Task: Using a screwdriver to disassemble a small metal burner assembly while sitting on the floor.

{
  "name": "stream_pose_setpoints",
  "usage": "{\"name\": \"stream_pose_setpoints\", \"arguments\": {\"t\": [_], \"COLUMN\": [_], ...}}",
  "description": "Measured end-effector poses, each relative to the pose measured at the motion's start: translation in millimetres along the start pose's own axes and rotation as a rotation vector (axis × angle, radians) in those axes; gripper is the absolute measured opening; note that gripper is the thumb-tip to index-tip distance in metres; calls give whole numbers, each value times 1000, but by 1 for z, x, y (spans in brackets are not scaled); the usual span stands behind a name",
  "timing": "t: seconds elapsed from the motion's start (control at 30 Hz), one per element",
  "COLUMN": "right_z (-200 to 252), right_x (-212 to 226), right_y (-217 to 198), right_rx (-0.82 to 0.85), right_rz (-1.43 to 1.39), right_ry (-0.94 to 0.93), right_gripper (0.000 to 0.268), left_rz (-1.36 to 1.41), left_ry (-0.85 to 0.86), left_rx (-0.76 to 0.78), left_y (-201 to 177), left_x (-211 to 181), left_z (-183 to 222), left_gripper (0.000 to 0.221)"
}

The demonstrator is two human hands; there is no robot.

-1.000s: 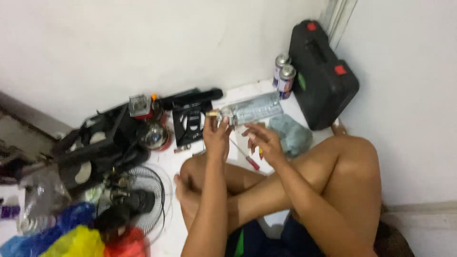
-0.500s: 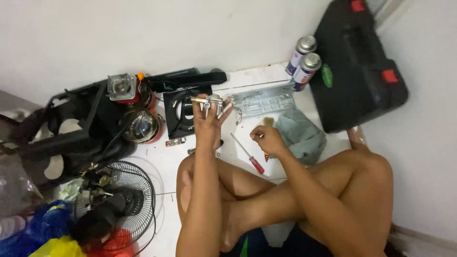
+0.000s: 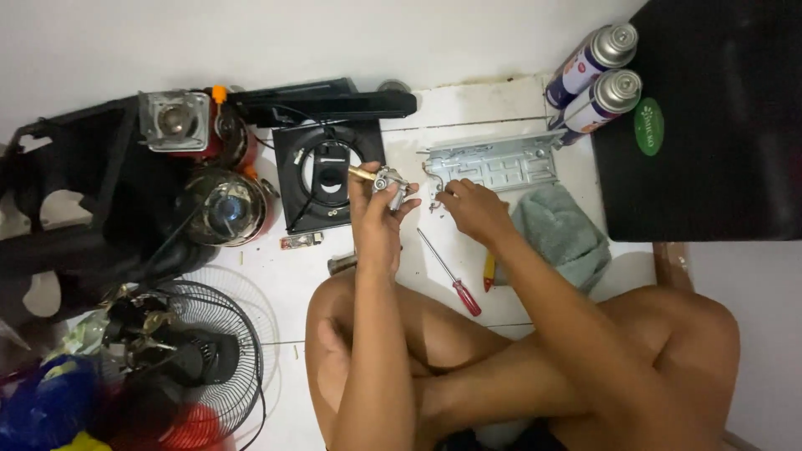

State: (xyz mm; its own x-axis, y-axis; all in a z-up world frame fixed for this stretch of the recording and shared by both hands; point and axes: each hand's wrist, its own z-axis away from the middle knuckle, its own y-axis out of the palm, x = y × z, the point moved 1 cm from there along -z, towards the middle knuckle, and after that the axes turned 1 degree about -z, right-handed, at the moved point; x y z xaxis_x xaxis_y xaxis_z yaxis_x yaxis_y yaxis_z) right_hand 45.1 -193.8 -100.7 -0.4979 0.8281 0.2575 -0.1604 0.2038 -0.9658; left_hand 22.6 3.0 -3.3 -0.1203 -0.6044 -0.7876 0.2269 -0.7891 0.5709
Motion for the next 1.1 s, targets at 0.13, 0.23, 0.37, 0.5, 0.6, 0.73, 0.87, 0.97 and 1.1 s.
{"name": "stream_pose_setpoints", "arguments": {"t": [0.13,0.23,0.37,0.5,0.6,0.73,0.87,0.97,1.1], "right_z": [-1,-7,-7,6,13,2,-6,-7,-8], "right_x": [1,3,4,-11,1,12,14,11,4], "right_y": [0,0,-13,9,0,-15,-11,1,22], "right_rx": [54,52,66,68,50,69,162,135,43], "right_rz": [-24,-3,-125,-299,-305,-258,-381,-178,-96], "right_ry": [58,-24,81,204,241,262,417,204,85], "right_gripper": [22,22,18,13,17,20,24,24,22], "left_rz": [-43,-81,-86,-14,57,69,54,61,52], "left_ry": [-6,-4,8,11,4,18,20,28,34], "left_rx": [-2,20,38,26,32,59,45,49,61], "left_y": [1,4,5,-2,-1,-4,-7,-5,-4], "left_x": [3,3,-1,3,5,8,10,11,10], "left_z": [-4,-2,-2,-8,-6,-8,-8,-11,-10], "left_gripper": [42,44,43,41,42,44,42,42,38]}}
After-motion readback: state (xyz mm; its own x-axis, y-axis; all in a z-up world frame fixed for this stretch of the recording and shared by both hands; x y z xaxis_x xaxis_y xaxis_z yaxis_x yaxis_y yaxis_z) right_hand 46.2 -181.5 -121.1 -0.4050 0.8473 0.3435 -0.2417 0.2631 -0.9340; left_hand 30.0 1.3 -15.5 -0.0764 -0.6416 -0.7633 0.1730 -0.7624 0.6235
